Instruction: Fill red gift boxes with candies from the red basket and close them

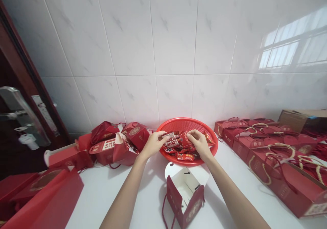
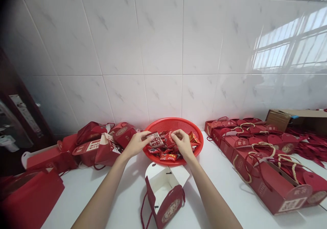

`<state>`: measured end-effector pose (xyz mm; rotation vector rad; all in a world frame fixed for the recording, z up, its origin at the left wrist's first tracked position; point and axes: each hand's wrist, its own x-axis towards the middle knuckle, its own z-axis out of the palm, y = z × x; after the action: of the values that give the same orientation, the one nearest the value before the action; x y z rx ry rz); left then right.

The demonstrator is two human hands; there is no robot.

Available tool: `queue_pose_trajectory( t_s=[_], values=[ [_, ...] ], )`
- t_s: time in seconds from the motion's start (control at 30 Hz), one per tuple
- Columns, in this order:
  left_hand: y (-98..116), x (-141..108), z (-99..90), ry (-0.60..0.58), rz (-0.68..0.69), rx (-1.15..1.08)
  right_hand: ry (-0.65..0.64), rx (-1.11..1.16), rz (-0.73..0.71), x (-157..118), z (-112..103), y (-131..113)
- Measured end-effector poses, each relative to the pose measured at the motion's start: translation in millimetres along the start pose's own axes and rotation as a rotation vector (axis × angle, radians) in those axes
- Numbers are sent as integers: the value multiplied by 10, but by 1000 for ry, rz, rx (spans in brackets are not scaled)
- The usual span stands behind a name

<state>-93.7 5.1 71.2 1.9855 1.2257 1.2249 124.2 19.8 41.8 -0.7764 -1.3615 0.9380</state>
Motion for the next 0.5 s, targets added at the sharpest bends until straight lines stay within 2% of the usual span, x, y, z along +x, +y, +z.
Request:
queue_pose_trajectory(
  t_s=[0.13,0.23,0.33,0.43,0.5],
  values=[
    [-36,33,66,150,-18,-34,28,63,30,9,-2,-18],
    [-60,45,89,213,-49,-103,11,57,51,12,5,-52],
    [-67,47,87,268,-76,-110,76,82,24,13,10,-90],
    [-55,49,84,279,-90,-156,124,150,35,9,11,-133],
    [-49,55,94,238,-104,-221,89,229,102,0,16,-166]
  ],
)
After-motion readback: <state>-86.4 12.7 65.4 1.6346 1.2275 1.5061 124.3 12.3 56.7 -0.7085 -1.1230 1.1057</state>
